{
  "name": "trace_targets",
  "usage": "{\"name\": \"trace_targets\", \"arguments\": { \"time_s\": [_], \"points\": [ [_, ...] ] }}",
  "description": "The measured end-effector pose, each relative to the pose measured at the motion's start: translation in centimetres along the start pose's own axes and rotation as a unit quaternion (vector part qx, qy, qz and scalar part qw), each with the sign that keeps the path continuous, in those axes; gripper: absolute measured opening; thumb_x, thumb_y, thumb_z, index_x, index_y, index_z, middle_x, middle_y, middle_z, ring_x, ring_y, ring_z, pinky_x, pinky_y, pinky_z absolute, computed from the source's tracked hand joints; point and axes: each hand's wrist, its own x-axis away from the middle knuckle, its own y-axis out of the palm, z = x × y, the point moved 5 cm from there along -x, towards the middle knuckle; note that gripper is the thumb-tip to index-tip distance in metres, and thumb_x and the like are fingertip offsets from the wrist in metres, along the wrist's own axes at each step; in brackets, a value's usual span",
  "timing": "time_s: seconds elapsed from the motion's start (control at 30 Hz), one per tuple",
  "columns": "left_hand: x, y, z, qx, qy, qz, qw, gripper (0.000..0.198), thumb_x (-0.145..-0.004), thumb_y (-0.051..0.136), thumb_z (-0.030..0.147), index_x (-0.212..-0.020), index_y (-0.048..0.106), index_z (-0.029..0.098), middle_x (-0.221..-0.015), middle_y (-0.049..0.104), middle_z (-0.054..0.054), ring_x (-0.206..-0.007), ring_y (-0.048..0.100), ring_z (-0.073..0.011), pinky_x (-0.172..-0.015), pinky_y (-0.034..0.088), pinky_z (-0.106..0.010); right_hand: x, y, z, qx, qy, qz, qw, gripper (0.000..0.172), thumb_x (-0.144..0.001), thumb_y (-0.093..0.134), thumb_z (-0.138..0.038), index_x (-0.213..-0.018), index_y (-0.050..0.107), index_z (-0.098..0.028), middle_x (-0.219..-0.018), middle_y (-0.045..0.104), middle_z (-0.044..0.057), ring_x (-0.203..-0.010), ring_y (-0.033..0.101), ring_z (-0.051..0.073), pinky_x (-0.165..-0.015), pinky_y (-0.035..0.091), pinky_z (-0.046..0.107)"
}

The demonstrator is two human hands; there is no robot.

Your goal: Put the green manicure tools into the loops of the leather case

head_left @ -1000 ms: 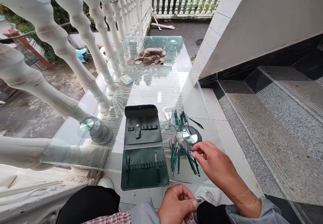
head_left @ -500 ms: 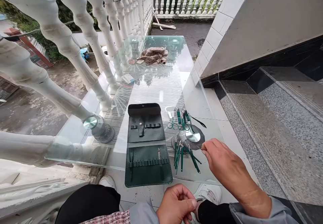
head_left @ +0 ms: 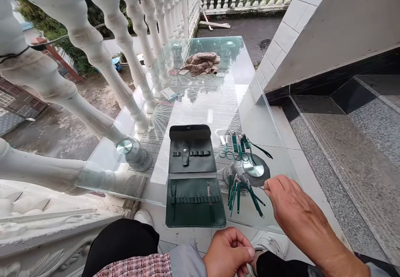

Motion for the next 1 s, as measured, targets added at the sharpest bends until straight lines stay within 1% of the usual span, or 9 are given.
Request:
{"name": "trace_targets", "arguments": {
  "time_s": [0.2, 0.37, 0.43, 0.53, 0.67, 0.77, 0.83, 0.93, 1.0],
  "points": [
    [0.1, -0.2, 0.1, 0.004, 0.003, -0.007, 1.0, 0.036, -0.049, 0.071, 0.045, -0.061, 0.052, 0.017, -0.049, 0.054, 0.003, -0.036, 0.04, -0.0061, -0.033, 0.03, -0.02, -0.3, 0.6, 2.9, -0.066, 0.072, 0.011, 0.995, 0.022, -0.086, 0.04, -0.039, -0.08, 0.052, -0.023, -0.083, 0.056, 0.007, -0.08, 0.05, 0.023, -0.068, 0.04, 0.034],
    [0.2, -0.3, 0.3, -0.003, 0.014, -0.018, 1.0, 0.034, -0.051, 0.069, 0.044, -0.063, 0.052, 0.016, -0.05, 0.054, 0.003, -0.037, 0.041, -0.0058, -0.034, 0.031, -0.019, -0.3, 0.4, 6.4, -0.058, 0.16, 0.058, 0.984, 0.044, -0.077, 0.046, -0.056, -0.099, 0.055, -0.019, -0.105, 0.057, 0.013, -0.101, 0.051, 0.029, -0.083, 0.041, 0.042],
    [0.3, -0.3, 0.2, -0.005, 0.014, -0.02, 1.0, 0.034, -0.052, 0.069, 0.044, -0.064, 0.052, 0.016, -0.05, 0.054, 0.004, -0.037, 0.041, -0.0059, -0.034, 0.031, -0.019, 0.0, 0.6, 8.2, -0.082, 0.235, 0.025, 0.968, 0.052, -0.073, 0.05, -0.059, -0.104, 0.054, -0.018, -0.108, 0.059, 0.013, -0.096, 0.056, 0.029, -0.077, 0.043, 0.041],
    [0.3, -0.3, 0.0, -0.005, 0.009, -0.02, 1.0, 0.035, -0.051, 0.069, 0.044, -0.064, 0.052, 0.016, -0.05, 0.054, 0.003, -0.037, 0.041, -0.0059, -0.034, 0.03, -0.019, 0.7, 1.1, 10.3, -0.147, 0.326, -0.051, 0.932, 0.051, -0.07, 0.053, -0.057, -0.106, 0.054, -0.021, -0.094, 0.067, 0.008, -0.077, 0.062, 0.026, -0.066, 0.044, 0.038],
    [0.3, -0.3, -0.1, -0.006, 0.002, -0.021, 1.0, 0.037, -0.05, 0.07, 0.045, -0.063, 0.052, 0.016, -0.05, 0.054, 0.003, -0.037, 0.041, -0.0061, -0.034, 0.03, -0.019, 1.1, 0.9, 11.4, -0.181, 0.334, -0.077, 0.922, 0.037, -0.071, 0.053, -0.051, -0.095, 0.062, -0.024, -0.075, 0.07, 0.004, -0.065, 0.062, 0.024, -0.061, 0.044, 0.037],
    [0.2, -0.3, -0.2, -0.002, -0.003, -0.018, 1.0, 0.039, -0.049, 0.071, 0.047, -0.063, 0.052, 0.016, -0.049, 0.054, 0.003, -0.037, 0.04, -0.0062, -0.034, 0.03, -0.02, 0.9, -0.5, 11.1, -0.146, 0.317, -0.015, 0.937, 0.032, -0.071, 0.051, -0.042, -0.093, 0.066, -0.024, -0.07, 0.068, 0.005, -0.059, 0.06, 0.024, -0.058, 0.043, 0.038],
    [0.1, -0.3, -0.4, 0.0, -0.006, -0.016, 1.0, 0.04, -0.049, 0.072, 0.047, -0.063, 0.052, 0.016, -0.049, 0.054, 0.003, -0.036, 0.041, -0.0062, -0.035, 0.03, -0.02, 0.7, -1.8, 9.9, -0.161, 0.315, 0.051, 0.934, 0.037, -0.073, 0.048, -0.038, -0.103, 0.064, -0.024, -0.075, 0.066, 0.006, -0.06, 0.06, 0.022, -0.059, 0.045, 0.038],
    [0.1, -0.3, -0.5, 0.003, -0.007, -0.006, 1.0, 0.039, -0.047, 0.073, 0.047, -0.062, 0.053, 0.016, -0.048, 0.054, 0.002, -0.035, 0.04, -0.0062, -0.034, 0.028, -0.02, 0.1, -2.6, 6.8, -0.307, 0.312, 0.098, 0.894, 0.047, -0.078, 0.048, -0.042, -0.12, 0.057, -0.024, -0.083, 0.061, 0.004, -0.06, 0.06, 0.016, -0.061, 0.051, 0.034],
    [0.2, -0.4, -0.5, 0.006, -0.003, 0.0, 1.0, 0.039, -0.047, 0.072, 0.047, -0.061, 0.053, 0.016, -0.048, 0.054, 0.002, -0.035, 0.04, -0.0063, -0.033, 0.028, -0.02, -0.6, -2.7, 4.2, -0.403, 0.29, 0.104, 0.862, 0.046, -0.077, 0.053, -0.046, -0.117, 0.059, -0.023, -0.081, 0.06, 0.003, -0.062, 0.06, 0.015, -0.06, 0.053, 0.031]
  ]
}}
